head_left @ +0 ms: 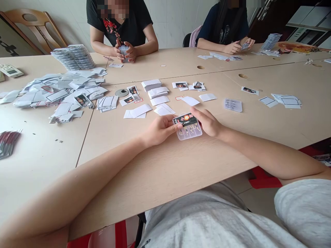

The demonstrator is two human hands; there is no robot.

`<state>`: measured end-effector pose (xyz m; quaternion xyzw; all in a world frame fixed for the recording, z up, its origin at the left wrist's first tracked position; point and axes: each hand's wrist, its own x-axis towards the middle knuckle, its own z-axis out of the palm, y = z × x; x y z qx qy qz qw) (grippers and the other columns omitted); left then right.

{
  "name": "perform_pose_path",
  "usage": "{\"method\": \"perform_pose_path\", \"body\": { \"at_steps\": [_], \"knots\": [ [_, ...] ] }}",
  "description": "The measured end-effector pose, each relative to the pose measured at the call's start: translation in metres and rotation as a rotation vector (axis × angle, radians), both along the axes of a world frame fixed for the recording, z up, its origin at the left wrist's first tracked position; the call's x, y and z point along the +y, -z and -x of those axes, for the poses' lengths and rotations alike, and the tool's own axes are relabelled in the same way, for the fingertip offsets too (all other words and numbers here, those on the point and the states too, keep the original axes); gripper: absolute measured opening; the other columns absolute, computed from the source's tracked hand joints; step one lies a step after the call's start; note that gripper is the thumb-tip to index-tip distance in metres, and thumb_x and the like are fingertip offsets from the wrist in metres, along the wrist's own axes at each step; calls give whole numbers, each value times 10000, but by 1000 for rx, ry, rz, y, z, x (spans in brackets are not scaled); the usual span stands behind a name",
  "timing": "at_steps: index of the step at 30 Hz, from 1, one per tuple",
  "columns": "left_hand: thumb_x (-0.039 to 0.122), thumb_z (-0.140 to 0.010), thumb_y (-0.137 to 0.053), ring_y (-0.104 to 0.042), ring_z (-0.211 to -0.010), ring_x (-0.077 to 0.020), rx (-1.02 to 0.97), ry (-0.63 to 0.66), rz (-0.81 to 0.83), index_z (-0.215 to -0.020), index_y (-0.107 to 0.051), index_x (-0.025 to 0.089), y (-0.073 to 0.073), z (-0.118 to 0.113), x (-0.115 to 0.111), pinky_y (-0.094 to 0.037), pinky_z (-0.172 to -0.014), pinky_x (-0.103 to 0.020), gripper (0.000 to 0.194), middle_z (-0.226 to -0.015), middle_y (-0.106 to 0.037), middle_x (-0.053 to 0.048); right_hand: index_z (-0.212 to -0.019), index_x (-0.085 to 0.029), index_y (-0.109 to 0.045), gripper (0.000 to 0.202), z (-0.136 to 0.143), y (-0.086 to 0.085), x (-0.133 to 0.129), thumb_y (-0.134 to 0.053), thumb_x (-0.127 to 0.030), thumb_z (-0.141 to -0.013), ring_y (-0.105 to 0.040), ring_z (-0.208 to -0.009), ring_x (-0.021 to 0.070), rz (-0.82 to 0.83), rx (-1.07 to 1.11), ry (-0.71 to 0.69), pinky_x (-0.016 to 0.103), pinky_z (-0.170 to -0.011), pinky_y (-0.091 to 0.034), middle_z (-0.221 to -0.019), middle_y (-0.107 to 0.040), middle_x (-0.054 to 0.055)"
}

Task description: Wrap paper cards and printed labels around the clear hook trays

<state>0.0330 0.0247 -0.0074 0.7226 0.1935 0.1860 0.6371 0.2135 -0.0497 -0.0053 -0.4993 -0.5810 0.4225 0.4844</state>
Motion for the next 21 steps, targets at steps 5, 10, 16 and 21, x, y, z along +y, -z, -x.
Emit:
{"method": "perform_pose_path", "body": {
  "at_steps": [5, 10, 16, 21],
  "knots": [
    [434, -781, -646, -617, -885, -195, 11, 29, -13, -1039, -622, 136, 2, 1, -2, -481, -783, -305, 396, -947, -672, -86, -586, -182, -512, 493, 0, -2, -4, -499, -612, -825, -483, -538, 131, 20, 5, -26, 267, -497, -359, -562, -519, 22],
    [480, -821, -569, -576, -785, -170, 8, 25, -41, -876, -642, 146, -6, 3, -5, -452, -738, -290, 347, -825, -647, -57, -581, -182, -458, 468, 2, 0, -7, -483, -554, -864, -415, -519, 108, -11, -9, -16, 261, -496, -315, -550, -444, -6],
    [519, -871, -452, -459, -639, -125, 73, -26, -204, -734, -606, 156, -8, 4, -5, -364, -632, -252, 418, -657, -541, -3, -561, -187, -381, 489, 3, -2, -7, -466, -555, -871, -333, -502, 92, 22, 20, -68, 256, -488, -268, -540, -364, -27],
    [491, -866, -476, -376, -568, -101, 92, -57, -243, -684, -587, 158, -9, 4, -6, -299, -566, -247, 395, -591, -459, 20, -505, -187, -295, 552, 1, -3, -4, -507, -569, -843, -225, -488, 74, 43, -167, -139, 268, -477, -163, -513, -236, -48]
  ]
}}
